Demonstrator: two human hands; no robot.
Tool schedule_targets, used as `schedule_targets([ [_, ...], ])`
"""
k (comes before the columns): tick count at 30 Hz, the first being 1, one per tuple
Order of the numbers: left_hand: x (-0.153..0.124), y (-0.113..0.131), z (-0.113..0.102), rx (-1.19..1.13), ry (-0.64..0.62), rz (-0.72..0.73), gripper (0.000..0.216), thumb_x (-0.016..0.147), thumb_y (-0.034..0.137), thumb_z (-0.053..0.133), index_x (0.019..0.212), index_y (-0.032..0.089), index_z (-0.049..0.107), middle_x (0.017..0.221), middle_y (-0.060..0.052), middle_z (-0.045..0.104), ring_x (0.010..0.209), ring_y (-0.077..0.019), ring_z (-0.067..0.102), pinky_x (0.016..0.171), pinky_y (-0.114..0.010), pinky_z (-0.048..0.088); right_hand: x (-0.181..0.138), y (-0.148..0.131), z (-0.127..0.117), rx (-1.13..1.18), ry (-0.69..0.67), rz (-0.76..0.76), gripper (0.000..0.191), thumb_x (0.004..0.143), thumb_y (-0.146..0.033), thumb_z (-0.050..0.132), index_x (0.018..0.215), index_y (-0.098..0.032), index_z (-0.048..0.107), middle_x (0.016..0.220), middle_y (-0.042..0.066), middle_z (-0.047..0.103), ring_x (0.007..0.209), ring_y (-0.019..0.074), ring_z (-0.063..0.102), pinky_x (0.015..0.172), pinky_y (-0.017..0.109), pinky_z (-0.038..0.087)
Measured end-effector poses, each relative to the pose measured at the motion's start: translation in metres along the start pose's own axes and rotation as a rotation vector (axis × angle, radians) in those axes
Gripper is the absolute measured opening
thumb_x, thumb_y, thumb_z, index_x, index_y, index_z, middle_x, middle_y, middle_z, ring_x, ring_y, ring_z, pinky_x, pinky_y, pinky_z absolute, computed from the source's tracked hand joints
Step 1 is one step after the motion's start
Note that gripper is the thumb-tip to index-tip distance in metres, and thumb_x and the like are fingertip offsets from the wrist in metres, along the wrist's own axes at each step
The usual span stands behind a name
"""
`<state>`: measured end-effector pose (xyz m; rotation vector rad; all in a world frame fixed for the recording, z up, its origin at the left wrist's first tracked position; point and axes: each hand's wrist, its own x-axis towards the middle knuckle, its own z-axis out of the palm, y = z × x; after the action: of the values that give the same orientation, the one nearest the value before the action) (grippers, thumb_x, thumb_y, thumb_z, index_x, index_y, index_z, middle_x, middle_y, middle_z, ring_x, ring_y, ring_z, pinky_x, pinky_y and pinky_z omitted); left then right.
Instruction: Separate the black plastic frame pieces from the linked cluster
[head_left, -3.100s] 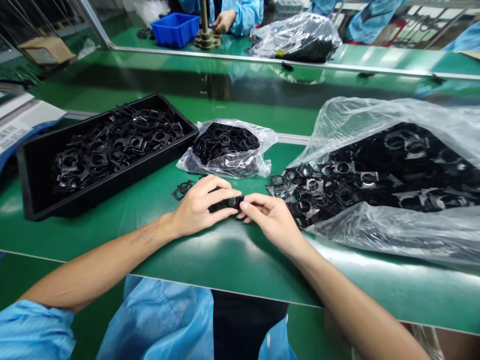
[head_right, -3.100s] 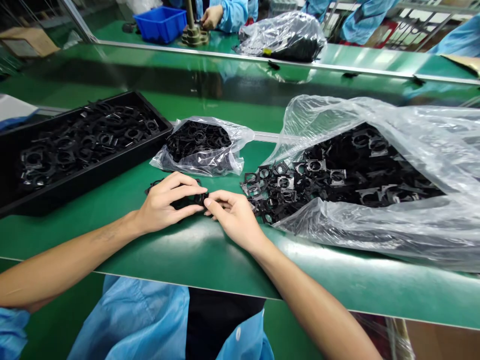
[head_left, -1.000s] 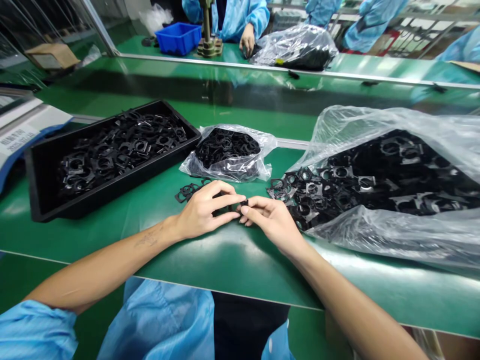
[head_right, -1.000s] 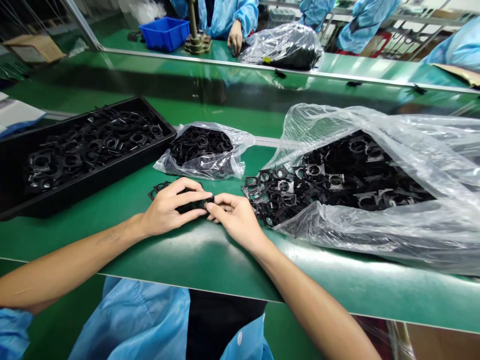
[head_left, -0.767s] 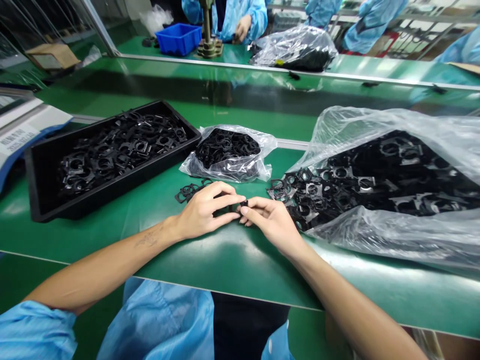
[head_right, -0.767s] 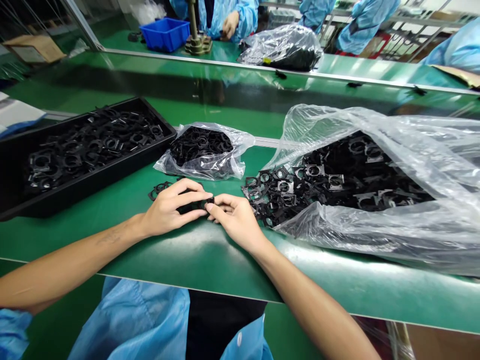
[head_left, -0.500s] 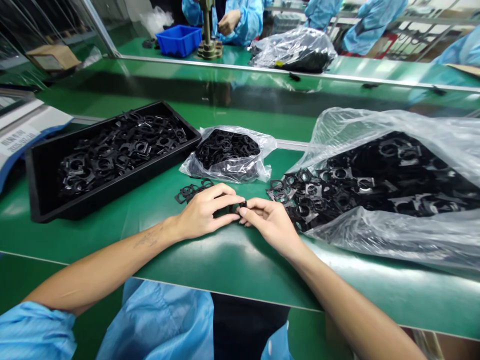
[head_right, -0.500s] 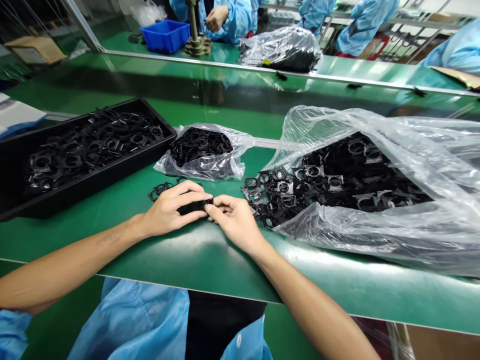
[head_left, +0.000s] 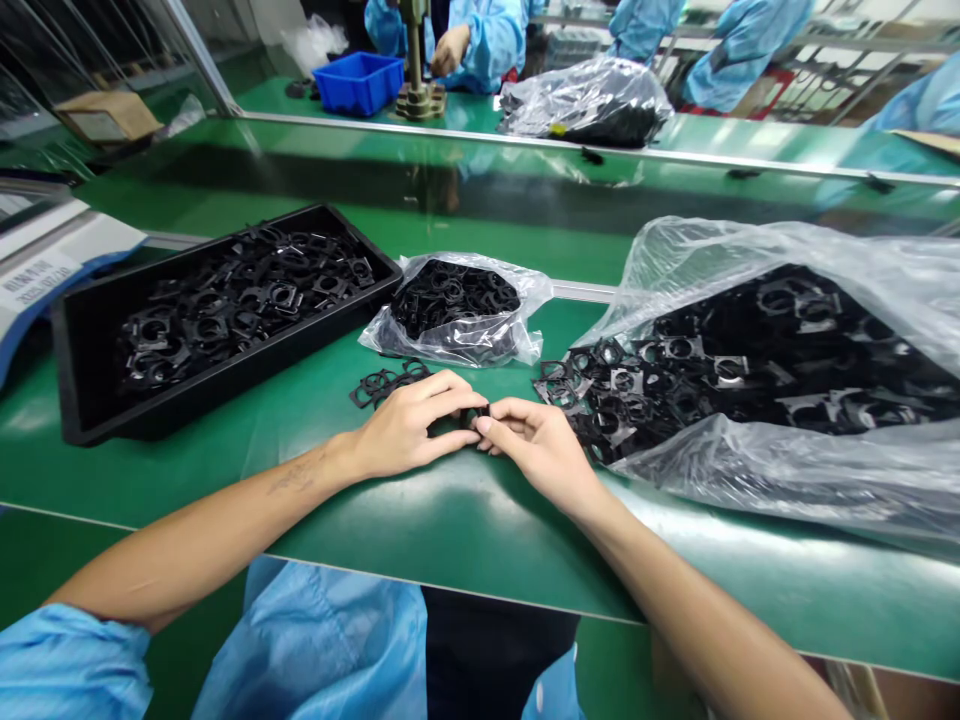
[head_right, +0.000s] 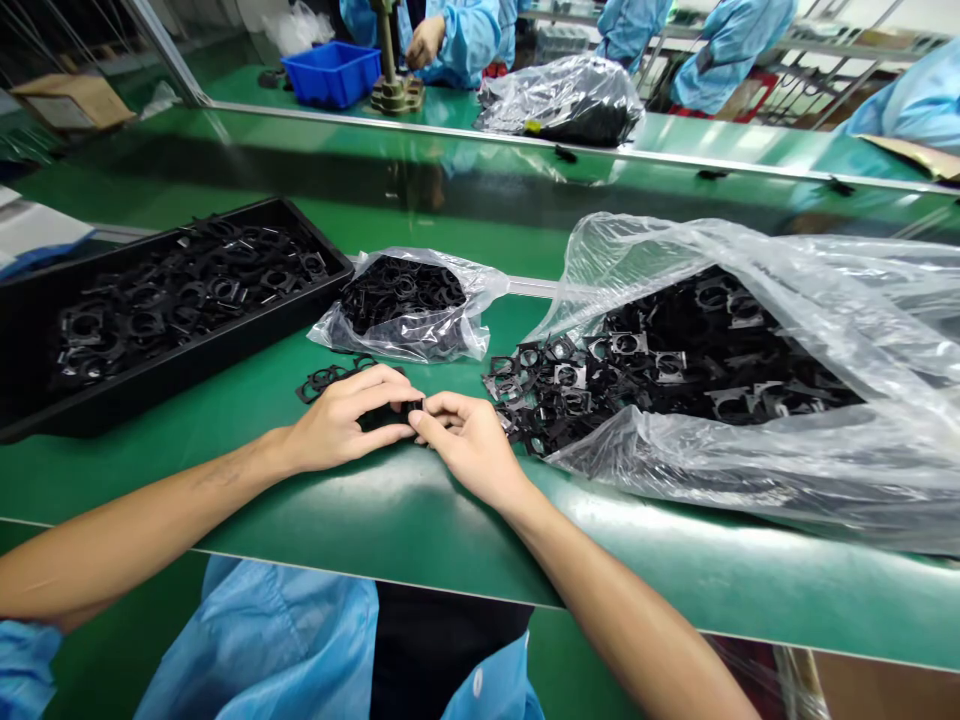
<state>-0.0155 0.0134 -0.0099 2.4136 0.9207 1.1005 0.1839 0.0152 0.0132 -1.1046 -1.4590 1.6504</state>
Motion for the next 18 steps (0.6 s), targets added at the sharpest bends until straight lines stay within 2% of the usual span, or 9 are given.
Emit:
schedule_targets([
  [18, -0.0003, -0.0007, -0.0008, -0.025, -0.077, -0.046, 0.024, 0.093, 0.024, 0.065, 0.115, 0.017, 0.061, 0.103, -0.008, 0.065, 0.083, -0.0156, 0.062, 0.078, -0.031, 0.056, 0.0006, 0.0026, 0.0, -0.054, -0.014, -0.016, 0.038, 0.077, -0.052, 0.077, 0.072, -0.016, 0.066, 0.065, 0.0, 0.063, 0.062, 0.0127, 0.058, 0.063, 0.027, 0.048],
])
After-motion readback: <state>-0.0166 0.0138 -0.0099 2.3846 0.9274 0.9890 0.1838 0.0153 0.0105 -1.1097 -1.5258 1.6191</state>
